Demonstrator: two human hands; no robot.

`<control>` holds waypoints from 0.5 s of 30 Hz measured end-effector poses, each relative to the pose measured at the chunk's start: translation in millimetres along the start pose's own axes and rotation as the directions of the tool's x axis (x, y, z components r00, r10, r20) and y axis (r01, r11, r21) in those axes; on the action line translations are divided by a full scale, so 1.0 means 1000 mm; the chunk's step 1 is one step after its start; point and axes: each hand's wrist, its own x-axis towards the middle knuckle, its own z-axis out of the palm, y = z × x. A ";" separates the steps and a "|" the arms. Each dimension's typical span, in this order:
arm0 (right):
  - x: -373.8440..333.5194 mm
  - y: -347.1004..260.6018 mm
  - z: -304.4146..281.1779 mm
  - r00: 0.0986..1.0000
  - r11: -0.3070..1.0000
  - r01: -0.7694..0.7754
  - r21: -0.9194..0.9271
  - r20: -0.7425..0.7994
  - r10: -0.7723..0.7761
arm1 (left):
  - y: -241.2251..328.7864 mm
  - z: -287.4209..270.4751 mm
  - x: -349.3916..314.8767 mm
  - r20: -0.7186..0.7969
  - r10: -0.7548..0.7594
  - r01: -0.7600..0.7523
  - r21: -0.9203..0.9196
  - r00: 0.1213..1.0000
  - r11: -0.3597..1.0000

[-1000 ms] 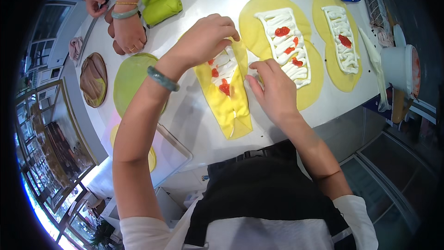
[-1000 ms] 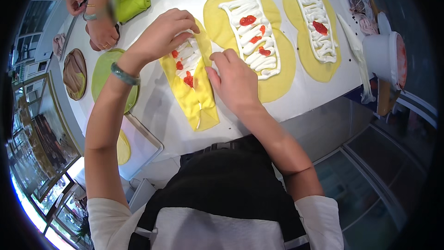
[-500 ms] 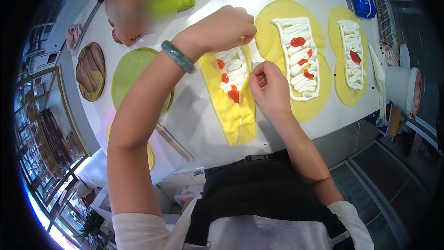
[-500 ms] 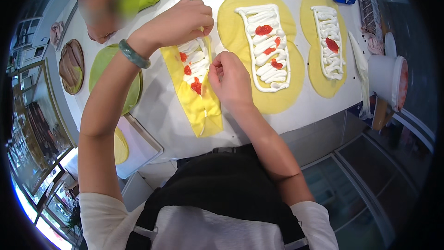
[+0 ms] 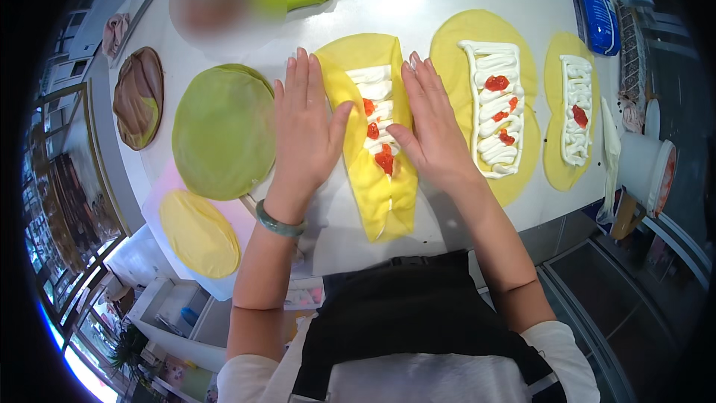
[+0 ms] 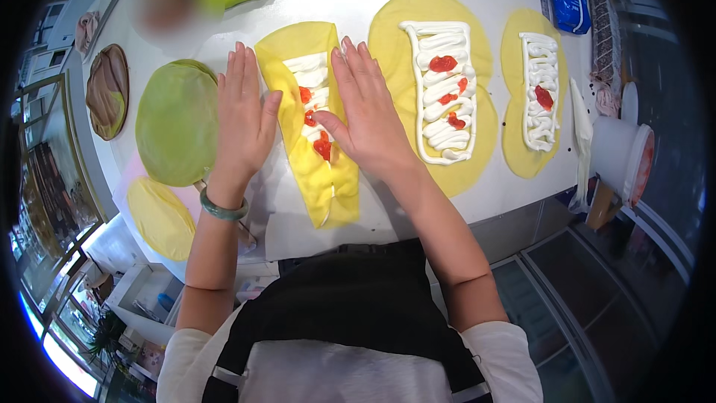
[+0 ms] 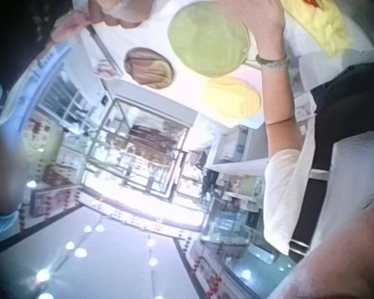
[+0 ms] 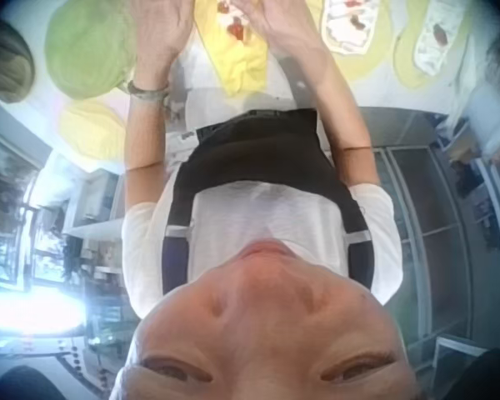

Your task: The person spreads white cream and red jam onto flat crepes, then rolls them into cylindrical shapes. They repeat this process with multiple crepes of different colors and place the finished rolls on the counter.

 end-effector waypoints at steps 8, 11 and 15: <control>0.008 0.002 0.028 0.987 0.999 0.049 0.002 0.156 -0.049 | 0.004 0.021 -0.007 0.082 0.031 -0.030 -0.019 0.996 0.999; 0.002 0.007 0.026 0.990 0.999 0.040 0.001 0.137 -0.039 | 0.004 0.021 -0.015 0.100 0.084 -0.080 -0.046 0.991 0.996; 0.003 0.004 0.026 0.984 0.997 0.058 0.043 0.167 -0.064 | 0.009 0.019 -0.010 0.164 0.108 -0.106 -0.026 0.981 0.994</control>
